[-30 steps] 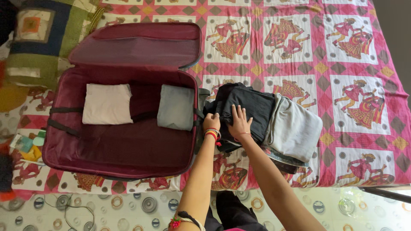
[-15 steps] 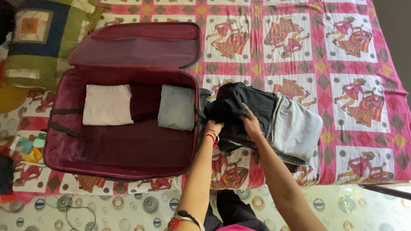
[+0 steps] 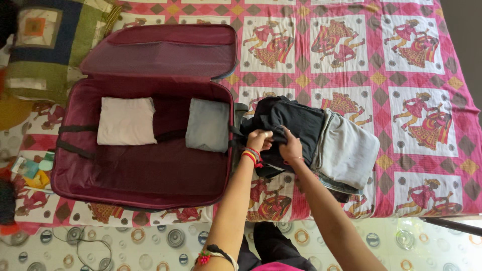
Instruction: The person folds various clothing items and places them into an open suitcase on a bed. They arrange shirts, pants, and other garments neatly inside, then secure the contents with internal straps and close the suitcase.
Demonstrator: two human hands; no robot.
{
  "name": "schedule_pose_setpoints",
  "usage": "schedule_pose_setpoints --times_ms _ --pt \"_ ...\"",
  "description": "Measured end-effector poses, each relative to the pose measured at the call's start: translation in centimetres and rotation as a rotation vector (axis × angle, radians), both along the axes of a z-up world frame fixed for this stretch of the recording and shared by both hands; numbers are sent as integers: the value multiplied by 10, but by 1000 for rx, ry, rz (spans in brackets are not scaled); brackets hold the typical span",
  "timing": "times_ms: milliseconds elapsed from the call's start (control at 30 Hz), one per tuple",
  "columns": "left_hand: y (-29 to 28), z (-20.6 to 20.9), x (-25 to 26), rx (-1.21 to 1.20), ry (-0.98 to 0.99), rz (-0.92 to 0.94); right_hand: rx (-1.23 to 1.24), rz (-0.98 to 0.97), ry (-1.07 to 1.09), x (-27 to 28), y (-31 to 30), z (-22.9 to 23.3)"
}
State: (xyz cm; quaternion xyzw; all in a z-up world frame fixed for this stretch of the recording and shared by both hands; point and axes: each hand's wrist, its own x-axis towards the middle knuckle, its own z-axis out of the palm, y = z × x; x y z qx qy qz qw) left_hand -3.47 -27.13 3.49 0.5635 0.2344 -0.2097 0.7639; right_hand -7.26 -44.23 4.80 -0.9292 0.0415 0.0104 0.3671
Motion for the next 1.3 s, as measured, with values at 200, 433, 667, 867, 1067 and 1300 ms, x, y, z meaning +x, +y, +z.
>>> schedule_pose_setpoints --times_ms 200,433,667,867,1067,1300 --pt "-12 -21 4 0 -37 72 881 -403 142 26 -66 -31" --pt "-12 -46 -10 237 -51 49 1542 -753 379 17 -92 2" --pt "-19 6 -11 -142 40 7 1793 -602 185 27 -78 90" --pt "-10 73 -9 -909 -7 138 1850 -387 222 10 -47 127" --pt "69 87 4 -578 -26 104 1943 46 101 -5 -28 170" --pt "227 101 -1 -157 -203 -96 1724 261 504 -4 41 213"
